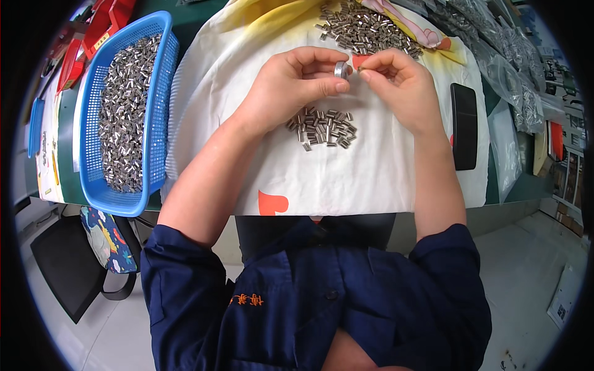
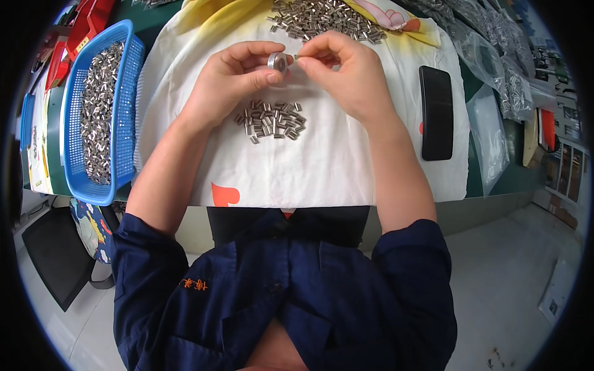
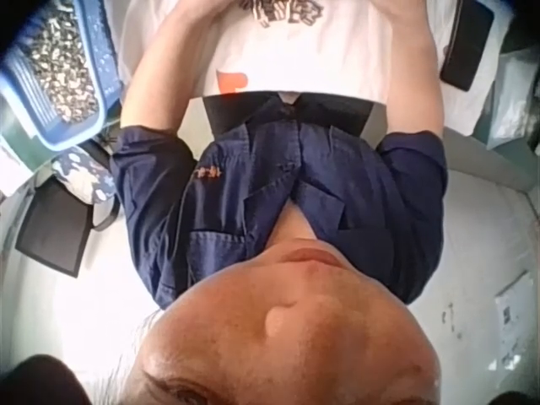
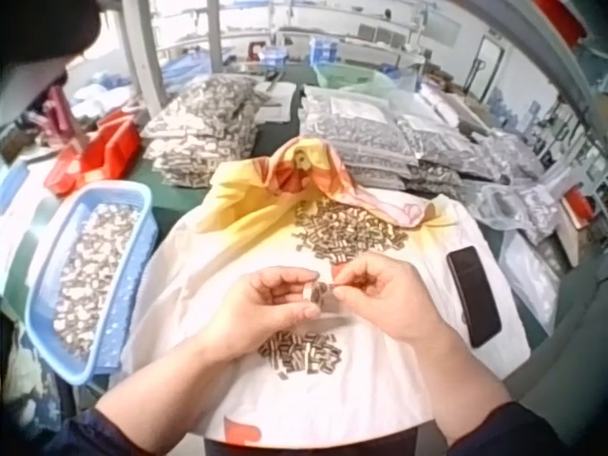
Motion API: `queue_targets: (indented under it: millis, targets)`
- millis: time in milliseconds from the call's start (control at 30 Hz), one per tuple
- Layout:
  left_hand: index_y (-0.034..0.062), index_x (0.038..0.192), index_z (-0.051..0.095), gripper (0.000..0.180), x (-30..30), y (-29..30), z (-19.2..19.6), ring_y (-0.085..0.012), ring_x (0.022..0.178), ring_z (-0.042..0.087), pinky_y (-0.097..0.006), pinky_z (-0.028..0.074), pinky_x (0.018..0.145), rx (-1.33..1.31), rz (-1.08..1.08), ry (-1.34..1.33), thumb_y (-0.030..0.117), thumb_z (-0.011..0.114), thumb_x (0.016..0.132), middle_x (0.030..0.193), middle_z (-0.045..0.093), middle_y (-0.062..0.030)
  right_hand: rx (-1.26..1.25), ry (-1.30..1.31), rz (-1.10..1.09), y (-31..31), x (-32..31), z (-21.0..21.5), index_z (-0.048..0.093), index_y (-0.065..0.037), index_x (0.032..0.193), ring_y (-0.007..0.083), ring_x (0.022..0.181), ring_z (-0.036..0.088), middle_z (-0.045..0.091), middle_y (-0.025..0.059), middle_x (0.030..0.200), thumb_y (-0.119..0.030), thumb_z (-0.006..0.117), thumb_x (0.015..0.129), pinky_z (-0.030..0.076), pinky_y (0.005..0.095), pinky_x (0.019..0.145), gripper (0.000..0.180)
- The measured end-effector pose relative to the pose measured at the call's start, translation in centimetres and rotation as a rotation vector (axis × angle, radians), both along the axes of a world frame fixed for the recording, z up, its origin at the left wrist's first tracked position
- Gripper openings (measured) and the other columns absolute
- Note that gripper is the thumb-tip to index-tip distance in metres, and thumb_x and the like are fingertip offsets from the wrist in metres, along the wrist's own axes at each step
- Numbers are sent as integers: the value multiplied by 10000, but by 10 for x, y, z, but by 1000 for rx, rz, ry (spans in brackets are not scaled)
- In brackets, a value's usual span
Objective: Assembling small metal pins into a circular metal component on a factory workbench.
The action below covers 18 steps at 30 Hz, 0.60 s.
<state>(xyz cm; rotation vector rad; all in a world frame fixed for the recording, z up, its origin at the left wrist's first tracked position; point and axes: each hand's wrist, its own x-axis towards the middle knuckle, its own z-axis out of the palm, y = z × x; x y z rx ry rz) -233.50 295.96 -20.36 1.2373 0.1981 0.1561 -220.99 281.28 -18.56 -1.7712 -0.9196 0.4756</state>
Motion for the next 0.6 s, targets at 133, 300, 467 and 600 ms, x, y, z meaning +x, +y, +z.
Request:
queue_targets:
  millis: [133, 300, 467, 600]
  targets:
    - [-54, 1095, 529, 351, 1, 0, 1, -114, 869, 602, -228, 492, 782, 7, -18, -25, 53, 657, 786, 947, 627, -86, 91, 4, 134, 0, -6, 3, 611, -17, 807, 71, 701, 534, 606, -3, 752, -23, 631, 744, 442, 211, 650, 67]
    - [-56, 1087, 544, 366, 0, -1, 1, -117, 867, 601, -232, 493, 774, 104, 21, 18, 75, 678, 772, 940, 633, -88, 94, -193, 83, 3, -17, 6, 599, -30, 781, 120, 694, 570, 602, 32, 727, -17, 631, 725, 461, 241, 630, 66]
    - [-54, 1077, 565, 378, -1, -3, 1, -115, 867, 599, -227, 489, 770, 229, 80, 94, 100, 697, 759, 932, 637, -92, 58, -471, 9, 5, -24, 5, 586, -26, 737, 168, 675, 597, 595, 61, 711, -16, 632, 712, 477, 273, 585, 53]
    - [-51, 1080, 565, 377, 0, -1, 0, -113, 863, 598, -227, 491, 769, 85, 35, 41, 96, 697, 759, 936, 636, -91, 139, -335, 3, 4, -25, 9, 592, -23, 745, 169, 658, 597, 603, 67, 718, -23, 640, 710, 469, 263, 582, 59]
